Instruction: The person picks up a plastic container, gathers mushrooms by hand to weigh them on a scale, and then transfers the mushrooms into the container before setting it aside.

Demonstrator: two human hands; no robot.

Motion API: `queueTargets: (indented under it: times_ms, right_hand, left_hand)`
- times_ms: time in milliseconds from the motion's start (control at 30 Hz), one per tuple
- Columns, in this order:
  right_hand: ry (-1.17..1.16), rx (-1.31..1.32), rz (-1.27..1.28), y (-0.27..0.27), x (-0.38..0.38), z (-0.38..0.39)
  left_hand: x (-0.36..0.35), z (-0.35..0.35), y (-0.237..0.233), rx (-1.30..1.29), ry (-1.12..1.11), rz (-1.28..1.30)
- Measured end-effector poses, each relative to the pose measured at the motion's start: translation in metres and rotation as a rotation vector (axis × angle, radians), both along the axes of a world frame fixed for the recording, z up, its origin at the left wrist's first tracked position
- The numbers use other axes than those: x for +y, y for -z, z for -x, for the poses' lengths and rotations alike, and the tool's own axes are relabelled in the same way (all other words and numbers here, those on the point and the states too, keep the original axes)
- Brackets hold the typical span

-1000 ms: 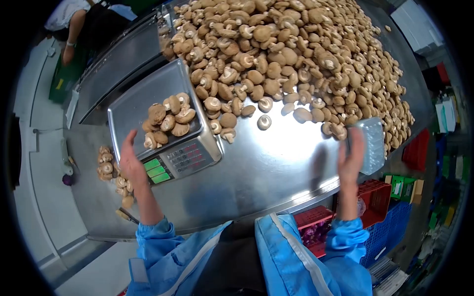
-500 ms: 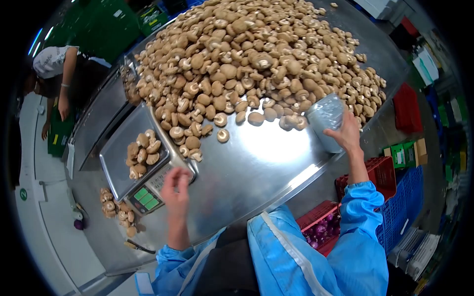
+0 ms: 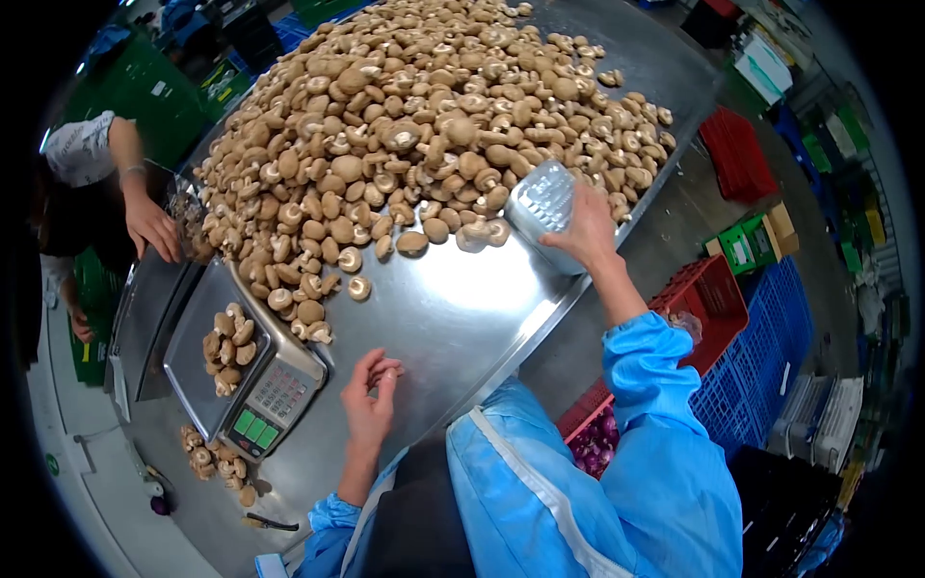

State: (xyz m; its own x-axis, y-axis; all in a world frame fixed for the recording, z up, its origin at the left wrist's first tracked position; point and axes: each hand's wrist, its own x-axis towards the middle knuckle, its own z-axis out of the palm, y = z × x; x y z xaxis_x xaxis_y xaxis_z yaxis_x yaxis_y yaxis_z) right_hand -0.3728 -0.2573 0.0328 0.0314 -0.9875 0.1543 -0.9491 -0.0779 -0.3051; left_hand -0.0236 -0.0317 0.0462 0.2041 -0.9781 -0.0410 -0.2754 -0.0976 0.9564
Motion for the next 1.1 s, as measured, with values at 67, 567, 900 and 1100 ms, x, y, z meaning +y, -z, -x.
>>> queueTargets:
  times_ms: [67,567,900,1100]
  right_hand:
    - [-0.002,0.023,0.062,0.002,0.004,-0.003]
    - [-0.295,-0.562,-0.095,-0.037,0.087,-0.075]
    - [-0.552,-0.511,-0.419,0.035,0.152,-0.158]
    - [-0.330,-0.861,-0.890,0.060,0.149,-0.168]
  left_hand:
    - [-0.001,0.004,0.002,0.035,0.017,-0.007]
    - [0.012,-0.004,-0.001,0.216,-0.006,-0.082]
    - [0.009,-0.014,0.071,0.087,0.000,-0.263]
    - [0.017,-0.020,0.092,0.004,0.021,-0.251]
